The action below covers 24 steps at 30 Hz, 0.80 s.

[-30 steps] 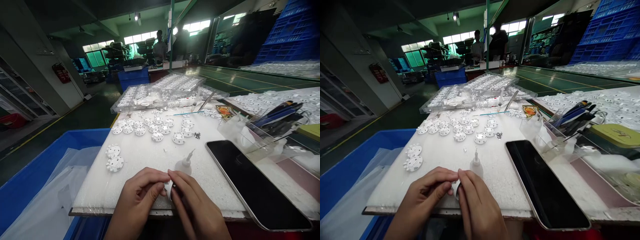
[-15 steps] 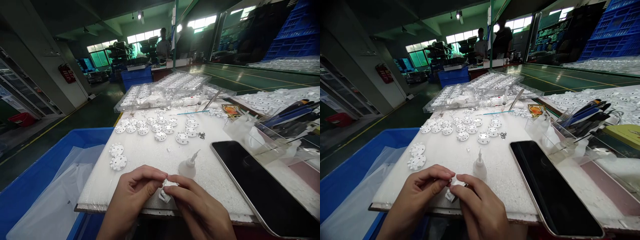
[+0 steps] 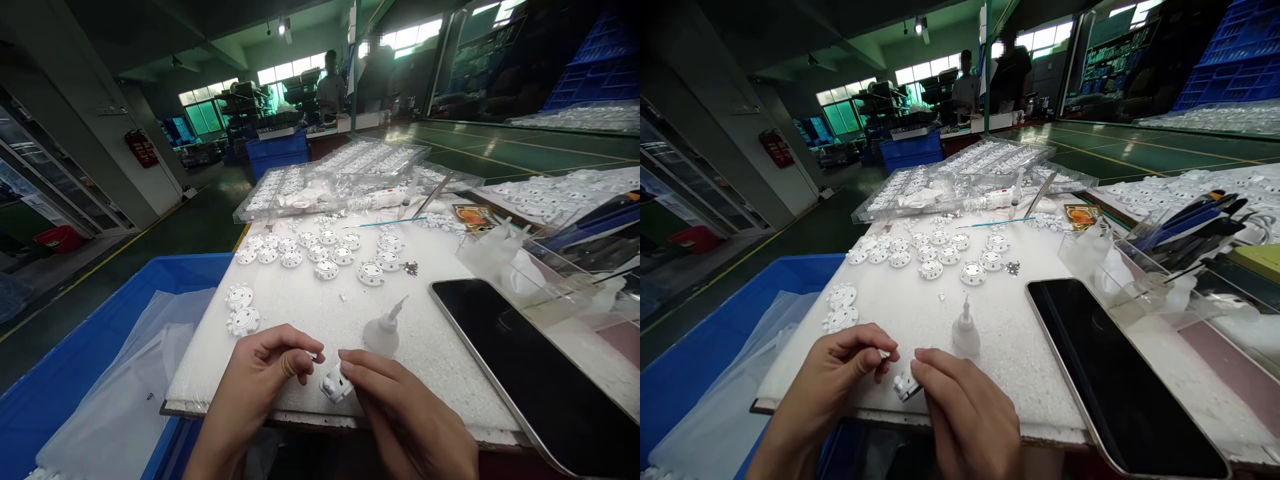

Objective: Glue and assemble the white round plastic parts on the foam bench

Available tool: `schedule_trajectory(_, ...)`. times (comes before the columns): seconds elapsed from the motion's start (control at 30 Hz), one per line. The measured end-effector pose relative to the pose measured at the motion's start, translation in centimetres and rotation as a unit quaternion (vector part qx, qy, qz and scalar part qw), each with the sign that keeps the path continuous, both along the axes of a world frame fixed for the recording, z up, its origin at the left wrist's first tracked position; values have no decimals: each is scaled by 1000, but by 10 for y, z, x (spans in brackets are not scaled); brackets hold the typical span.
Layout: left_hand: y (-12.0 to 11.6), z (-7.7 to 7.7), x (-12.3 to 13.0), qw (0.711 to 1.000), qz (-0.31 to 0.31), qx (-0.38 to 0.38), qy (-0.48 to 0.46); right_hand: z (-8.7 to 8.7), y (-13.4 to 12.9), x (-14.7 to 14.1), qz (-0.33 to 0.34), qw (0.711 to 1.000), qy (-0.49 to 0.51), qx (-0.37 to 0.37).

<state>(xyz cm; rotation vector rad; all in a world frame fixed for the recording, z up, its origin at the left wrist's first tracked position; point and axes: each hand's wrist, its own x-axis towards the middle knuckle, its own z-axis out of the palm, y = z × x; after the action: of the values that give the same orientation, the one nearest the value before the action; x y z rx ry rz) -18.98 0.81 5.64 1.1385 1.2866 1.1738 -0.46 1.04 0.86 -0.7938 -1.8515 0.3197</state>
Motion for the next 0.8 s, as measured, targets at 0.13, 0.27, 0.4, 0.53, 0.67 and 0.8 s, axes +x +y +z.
schedule_trajectory(0.13,1,1,1,997,11,-46,-55,0,1,-1,4,1000,-21,15)
schedule_trajectory(0.27,1,0,1,998,0,-41,-55,1,2,0,14,1000,-14,15)
schedule_trajectory(0.4,0,2,2,999,-40,0,-35,1,2,0,25,1000,3,12)
schedule_trajectory(0.53,0,6,1,997,-76,26,-7,2,2,0,30,999,8,19)
schedule_trajectory(0.67,1,11,-2,992,-111,36,42,2,3,0,28,999,1,25)
schedule_trajectory(0.8,4,20,-4,987,-115,25,108,1,3,1,24,999,-22,41)
